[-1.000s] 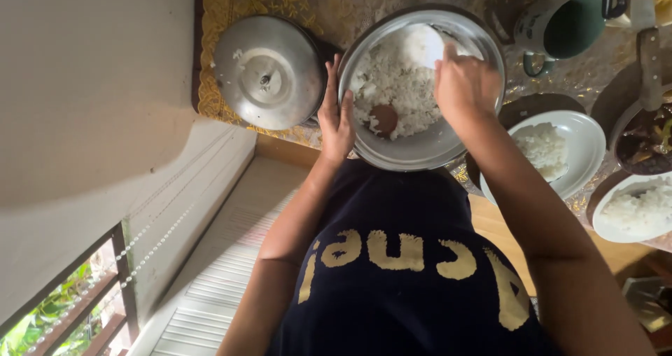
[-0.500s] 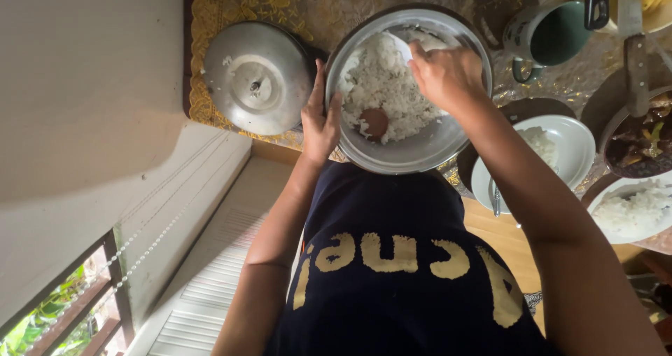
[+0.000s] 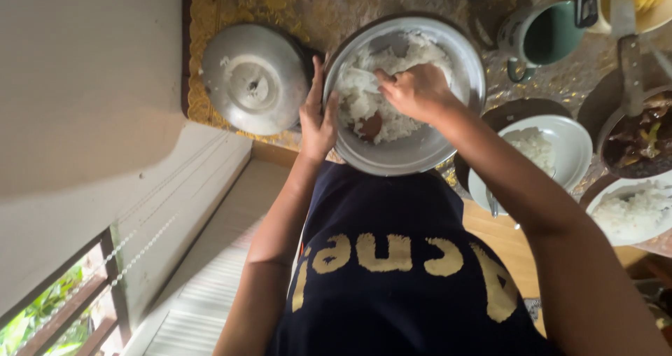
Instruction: The recorder is scooping rice from a rice cooker into plates and preparing a meal with side dishes.
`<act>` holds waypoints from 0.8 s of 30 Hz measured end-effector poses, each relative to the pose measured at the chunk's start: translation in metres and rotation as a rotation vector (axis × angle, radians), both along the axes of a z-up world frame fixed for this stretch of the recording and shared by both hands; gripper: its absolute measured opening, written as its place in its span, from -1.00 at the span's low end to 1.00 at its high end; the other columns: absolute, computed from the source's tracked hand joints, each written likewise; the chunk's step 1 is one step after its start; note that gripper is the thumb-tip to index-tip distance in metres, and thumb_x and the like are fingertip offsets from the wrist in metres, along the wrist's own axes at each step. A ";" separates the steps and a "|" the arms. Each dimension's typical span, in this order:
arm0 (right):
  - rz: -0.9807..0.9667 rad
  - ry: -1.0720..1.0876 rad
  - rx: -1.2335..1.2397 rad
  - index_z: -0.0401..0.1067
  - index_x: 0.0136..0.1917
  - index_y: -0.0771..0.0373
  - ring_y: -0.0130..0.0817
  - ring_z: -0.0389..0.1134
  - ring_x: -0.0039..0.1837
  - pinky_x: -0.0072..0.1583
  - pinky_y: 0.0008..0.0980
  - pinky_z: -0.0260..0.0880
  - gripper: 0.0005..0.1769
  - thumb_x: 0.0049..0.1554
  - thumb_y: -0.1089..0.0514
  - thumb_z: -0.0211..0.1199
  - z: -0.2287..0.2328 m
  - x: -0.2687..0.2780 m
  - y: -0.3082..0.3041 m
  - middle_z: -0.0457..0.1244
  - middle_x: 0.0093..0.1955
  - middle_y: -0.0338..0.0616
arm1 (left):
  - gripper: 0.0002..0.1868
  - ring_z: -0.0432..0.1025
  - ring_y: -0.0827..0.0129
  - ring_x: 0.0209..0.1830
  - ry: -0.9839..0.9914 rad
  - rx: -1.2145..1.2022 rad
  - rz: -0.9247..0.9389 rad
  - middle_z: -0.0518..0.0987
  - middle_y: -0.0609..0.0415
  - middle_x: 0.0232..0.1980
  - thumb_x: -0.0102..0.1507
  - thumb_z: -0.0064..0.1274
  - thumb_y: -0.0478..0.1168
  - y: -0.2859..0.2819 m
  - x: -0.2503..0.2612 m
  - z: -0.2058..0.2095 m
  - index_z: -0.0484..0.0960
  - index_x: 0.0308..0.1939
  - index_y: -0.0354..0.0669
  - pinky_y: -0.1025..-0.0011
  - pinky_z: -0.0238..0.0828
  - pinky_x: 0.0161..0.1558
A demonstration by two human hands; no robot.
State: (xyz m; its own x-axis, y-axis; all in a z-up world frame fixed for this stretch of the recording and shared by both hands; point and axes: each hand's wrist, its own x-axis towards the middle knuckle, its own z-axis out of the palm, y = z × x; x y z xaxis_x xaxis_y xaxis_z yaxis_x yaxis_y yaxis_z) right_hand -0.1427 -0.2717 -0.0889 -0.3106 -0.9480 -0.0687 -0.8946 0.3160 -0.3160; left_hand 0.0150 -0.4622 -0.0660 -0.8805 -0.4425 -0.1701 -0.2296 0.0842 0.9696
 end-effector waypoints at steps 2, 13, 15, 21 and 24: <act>-0.007 0.031 0.026 0.50 0.33 0.08 -0.40 0.11 -0.62 -0.53 -0.34 0.05 -0.57 0.22 -0.03 0.24 0.005 0.008 0.002 0.07 -0.66 -0.32 | -0.31 0.23 0.21 0.63 -0.004 0.021 -0.007 0.28 -0.18 0.63 0.45 -0.16 -0.40 0.000 0.002 -0.002 -0.02 0.65 -0.31 0.37 0.08 0.59; 0.113 -0.048 0.054 0.45 0.32 0.15 -0.34 0.25 -0.53 -0.55 -0.35 0.14 -0.58 0.23 0.03 0.15 0.018 0.015 0.019 0.21 -0.50 -0.26 | -0.35 0.01 0.17 0.72 0.024 0.042 -0.026 0.13 -0.14 0.69 0.47 -0.18 -0.42 0.002 -0.001 -0.004 -0.01 0.63 -0.35 0.25 -0.11 0.66; 0.004 -0.022 0.097 0.44 0.34 0.21 -0.38 0.26 -0.51 -0.53 -0.35 0.15 -0.60 0.29 0.05 0.14 0.015 0.015 0.031 0.21 -0.49 -0.30 | -0.38 -0.07 0.15 0.74 0.024 -0.011 -0.039 0.13 -0.15 0.69 0.48 -0.18 -0.43 0.001 0.003 -0.005 0.05 0.62 -0.36 0.24 -0.16 0.67; -0.230 0.019 0.213 0.46 0.28 0.23 -0.29 0.30 -0.48 -0.42 -0.25 0.25 -0.63 0.30 0.01 0.22 0.026 0.051 0.052 0.25 -0.50 -0.25 | -0.40 -0.07 0.17 0.75 0.047 -0.041 -0.001 0.20 -0.14 0.67 0.49 -0.18 -0.41 0.010 0.008 -0.003 0.08 0.61 -0.36 0.27 -0.14 0.67; -0.357 -0.140 0.064 0.48 0.28 0.26 -0.23 0.33 -0.42 -0.32 -0.23 0.31 -0.62 0.26 0.05 0.26 0.025 0.076 0.043 0.29 -0.44 -0.15 | -0.39 0.06 0.20 0.71 0.072 0.009 0.057 0.22 -0.12 0.65 0.50 -0.18 -0.39 0.016 0.007 -0.005 0.04 0.62 -0.36 0.29 -0.08 0.66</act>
State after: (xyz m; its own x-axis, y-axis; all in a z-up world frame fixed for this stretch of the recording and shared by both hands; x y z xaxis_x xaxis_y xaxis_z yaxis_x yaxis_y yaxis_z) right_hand -0.0671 -0.2290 -0.0636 -0.6036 -0.7744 -0.1895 -0.6742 0.6227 -0.3972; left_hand 0.0221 -0.4463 -0.0710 -0.8642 -0.4907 -0.1115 -0.1636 0.0644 0.9844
